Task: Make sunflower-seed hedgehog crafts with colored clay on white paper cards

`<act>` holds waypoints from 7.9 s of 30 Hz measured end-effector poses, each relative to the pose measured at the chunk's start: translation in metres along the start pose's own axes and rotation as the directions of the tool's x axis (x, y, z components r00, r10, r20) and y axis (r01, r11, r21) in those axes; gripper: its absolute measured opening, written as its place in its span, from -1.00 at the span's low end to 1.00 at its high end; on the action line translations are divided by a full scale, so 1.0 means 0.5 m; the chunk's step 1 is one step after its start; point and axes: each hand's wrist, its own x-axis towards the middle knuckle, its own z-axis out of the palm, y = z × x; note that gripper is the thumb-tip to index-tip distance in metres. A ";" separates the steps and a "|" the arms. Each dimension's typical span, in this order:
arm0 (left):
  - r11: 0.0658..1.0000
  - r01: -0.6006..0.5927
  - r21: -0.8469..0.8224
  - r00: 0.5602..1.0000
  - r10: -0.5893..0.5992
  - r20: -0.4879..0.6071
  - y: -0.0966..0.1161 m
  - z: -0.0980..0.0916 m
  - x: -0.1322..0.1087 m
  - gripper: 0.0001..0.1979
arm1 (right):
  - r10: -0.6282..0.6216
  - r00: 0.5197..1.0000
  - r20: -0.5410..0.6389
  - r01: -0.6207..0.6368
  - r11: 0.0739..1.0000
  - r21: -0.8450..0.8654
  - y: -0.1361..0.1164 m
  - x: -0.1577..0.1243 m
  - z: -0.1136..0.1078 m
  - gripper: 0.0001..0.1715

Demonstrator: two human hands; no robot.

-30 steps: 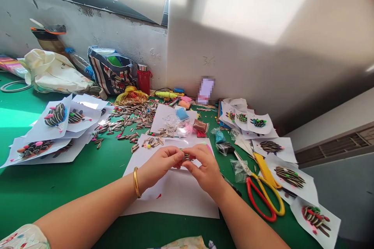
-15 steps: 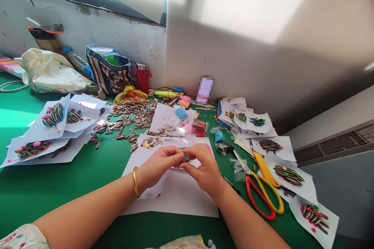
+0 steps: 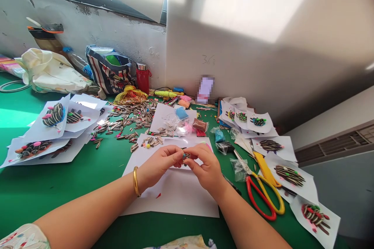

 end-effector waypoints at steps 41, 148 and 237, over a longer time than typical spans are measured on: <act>0.970 -0.091 0.225 0.992 0.108 -0.064 0.010 0.007 -0.001 -0.68 | -0.066 0.996 -0.057 0.059 0.991 -0.120 0.005 -0.006 0.006 -0.82; 0.991 -0.076 0.105 0.997 0.078 -0.008 0.006 0.007 -0.004 -0.64 | -0.096 0.994 -0.061 0.088 0.989 -0.118 0.005 -0.006 -0.001 -0.84; 0.983 -0.098 0.156 0.994 0.103 -0.024 0.009 0.012 -0.010 -0.64 | -0.144 0.989 -0.029 0.139 0.981 -0.132 0.004 -0.006 0.000 -0.78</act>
